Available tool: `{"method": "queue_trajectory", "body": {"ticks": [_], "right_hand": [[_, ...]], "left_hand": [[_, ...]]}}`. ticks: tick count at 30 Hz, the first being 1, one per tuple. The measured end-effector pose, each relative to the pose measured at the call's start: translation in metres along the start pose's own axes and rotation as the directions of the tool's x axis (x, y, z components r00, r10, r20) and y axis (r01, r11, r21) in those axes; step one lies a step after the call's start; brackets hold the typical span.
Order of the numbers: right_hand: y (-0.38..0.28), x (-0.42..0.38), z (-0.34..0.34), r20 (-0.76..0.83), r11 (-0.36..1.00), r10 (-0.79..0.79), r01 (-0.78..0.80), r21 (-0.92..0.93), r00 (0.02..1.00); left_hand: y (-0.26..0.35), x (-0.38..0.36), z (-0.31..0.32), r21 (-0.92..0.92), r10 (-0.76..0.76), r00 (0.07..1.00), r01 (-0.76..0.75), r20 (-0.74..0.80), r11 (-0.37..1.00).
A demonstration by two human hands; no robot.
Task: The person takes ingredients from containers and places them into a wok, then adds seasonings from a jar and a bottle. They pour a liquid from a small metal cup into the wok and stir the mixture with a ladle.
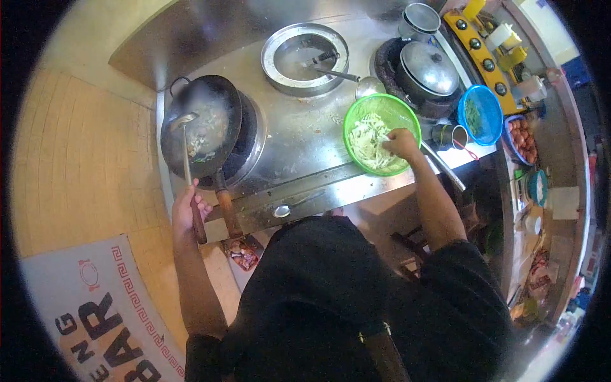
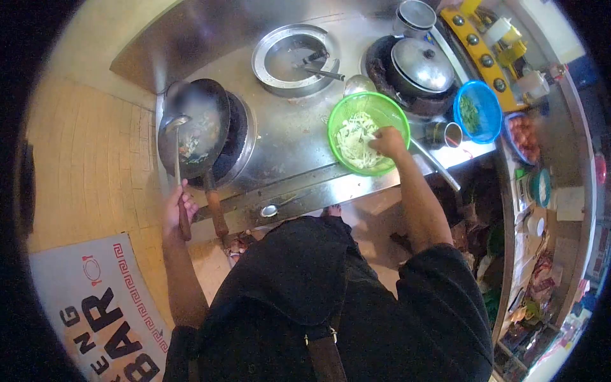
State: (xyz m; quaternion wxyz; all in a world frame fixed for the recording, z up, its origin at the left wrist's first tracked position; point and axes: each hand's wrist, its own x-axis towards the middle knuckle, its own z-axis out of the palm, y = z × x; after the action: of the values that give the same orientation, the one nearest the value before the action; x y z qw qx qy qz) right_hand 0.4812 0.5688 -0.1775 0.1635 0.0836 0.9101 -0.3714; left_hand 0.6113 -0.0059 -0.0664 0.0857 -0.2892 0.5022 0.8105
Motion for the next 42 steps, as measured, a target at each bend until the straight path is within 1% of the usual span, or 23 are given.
{"method": "queue_trajectory", "body": {"ticks": [4, 8, 11, 13, 15, 19, 20, 22, 23, 24, 25, 26, 29, 30, 32, 34, 35, 36, 37, 39, 40, 41, 42], "right_hand": [[-0.019, -0.022, -0.043, -0.017, 0.956, -0.057, 0.059, 0.289, 0.998], [-0.040, -0.032, -0.072, -0.112, 0.965, -0.148, 0.169, 0.202, 0.983], [-0.110, -0.040, -0.085, -0.073, 0.972, -0.173, 0.183, 0.147, 0.982], [-0.172, -0.044, -0.076, -0.064, 0.917, -0.224, 0.232, 0.324, 0.973], [-0.237, -0.039, -0.063, -0.023, 0.917, -0.314, 0.309, 0.254, 0.949], [-0.352, -0.010, 0.007, 0.140, 0.842, -0.530, 0.500, 0.202, 0.837], [-0.379, -0.008, 0.041, 0.138, 0.845, -0.514, 0.472, 0.249, 0.847], [-0.410, 0.023, 0.114, 0.247, 0.824, -0.564, 0.518, 0.232, 0.788], [-0.418, 0.045, 0.156, 0.322, 0.813, -0.577, 0.566, 0.135, 0.751], [-0.424, 0.054, 0.195, 0.384, 0.851, -0.484, 0.526, -0.006, 0.787], [-0.411, 0.086, 0.236, 0.385, 0.593, -0.635, 0.742, -0.313, 0.670], [-0.406, 0.086, 0.253, 0.334, 0.551, -0.681, 0.756, -0.353, 0.652], [-0.409, 0.081, 0.267, 0.222, 0.622, -0.728, 0.761, -0.183, 0.649], [-0.413, 0.065, 0.258, 0.188, 0.621, -0.727, 0.749, -0.231, 0.661], [-0.408, 0.025, 0.233, 0.338, 0.818, -0.498, 0.562, -0.123, 0.799], [-0.373, -0.035, 0.228, 0.541, 0.911, -0.410, 0.298, 0.287, 0.734], [-0.364, -0.082, 0.226, 0.638, 0.909, -0.278, -0.018, 0.417, 0.718], [-0.363, -0.127, 0.221, 0.680, 0.918, -0.233, -0.074, 0.390, 0.695], [-0.363, -0.158, 0.216, 0.715, 0.922, -0.189, -0.128, 0.364, 0.673], [-0.338, -0.171, 0.224, 0.733, 0.713, -0.160, -0.436, 0.549, 0.661], [-0.329, -0.166, 0.211, 0.689, 0.759, -0.074, -0.408, 0.508, 0.721], [-0.327, -0.162, 0.203, 0.562, 0.847, -0.090, -0.234, 0.478, 0.822], [-0.323, -0.161, 0.195, 0.472, 0.891, -0.122, -0.114, 0.440, 0.873]], "left_hand": [[0.011, -0.010, 0.008, 0.044, 0.042, 0.999, -0.043, 0.003, 0.998], [0.023, -0.026, 0.021, 0.306, 0.074, 0.997, -0.075, 0.018, 0.949], [0.029, -0.044, 0.023, 0.336, 0.120, 0.992, -0.124, 0.032, 0.934], [0.031, -0.044, 0.018, 0.287, 0.149, 0.989, -0.149, 0.021, 0.946], [0.040, -0.044, 0.012, 0.264, 0.154, 0.988, -0.154, 0.021, 0.952], [0.053, -0.046, -0.006, 0.298, 0.185, 0.982, -0.186, 0.032, 0.936], [0.053, -0.047, -0.010, 0.313, 0.198, 0.980, -0.195, 0.022, 0.929], [0.051, -0.049, -0.022, 0.358, 0.236, 0.971, -0.233, 0.036, 0.904], [0.048, -0.049, -0.026, 0.342, 0.236, 0.971, -0.231, 0.027, 0.911], [0.044, -0.048, -0.030, 0.328, 0.234, 0.972, -0.227, 0.020, 0.917], [0.042, -0.049, -0.031, 0.316, 0.233, 0.972, -0.225, 0.013, 0.922], [0.045, -0.053, -0.030, 0.345, 0.217, 0.976, -0.205, 0.004, 0.916], [0.030, -0.047, -0.044, 0.312, 0.194, 0.981, -0.186, 0.005, 0.932], [0.032, -0.050, -0.043, 0.304, 0.183, 0.983, -0.176, 0.004, 0.936], [0.024, -0.045, -0.039, 0.357, 0.178, 0.984, -0.158, -0.024, 0.920], [0.006, -0.033, -0.028, 0.476, 0.207, 0.978, -0.168, -0.031, 0.863], [-0.026, -0.011, -0.024, 0.566, 0.394, 0.918, -0.306, -0.035, 0.765], [-0.053, 0.007, -0.016, 0.649, 0.566, 0.824, -0.422, -0.017, 0.633], [-0.040, -0.006, 0.008, 0.598, 0.470, 0.880, -0.344, -0.062, 0.723], [-0.050, -0.003, 0.033, 0.523, 0.426, 0.901, -0.325, -0.081, 0.788], [-0.075, 0.011, 0.046, 0.689, 0.574, 0.819, -0.418, 0.004, 0.592], [-0.095, 0.025, 0.050, 0.815, 0.697, 0.711, -0.460, 0.098, 0.354], [-0.085, 0.015, 0.052, 0.758, 0.604, 0.778, -0.497, 0.173, 0.423]]}}
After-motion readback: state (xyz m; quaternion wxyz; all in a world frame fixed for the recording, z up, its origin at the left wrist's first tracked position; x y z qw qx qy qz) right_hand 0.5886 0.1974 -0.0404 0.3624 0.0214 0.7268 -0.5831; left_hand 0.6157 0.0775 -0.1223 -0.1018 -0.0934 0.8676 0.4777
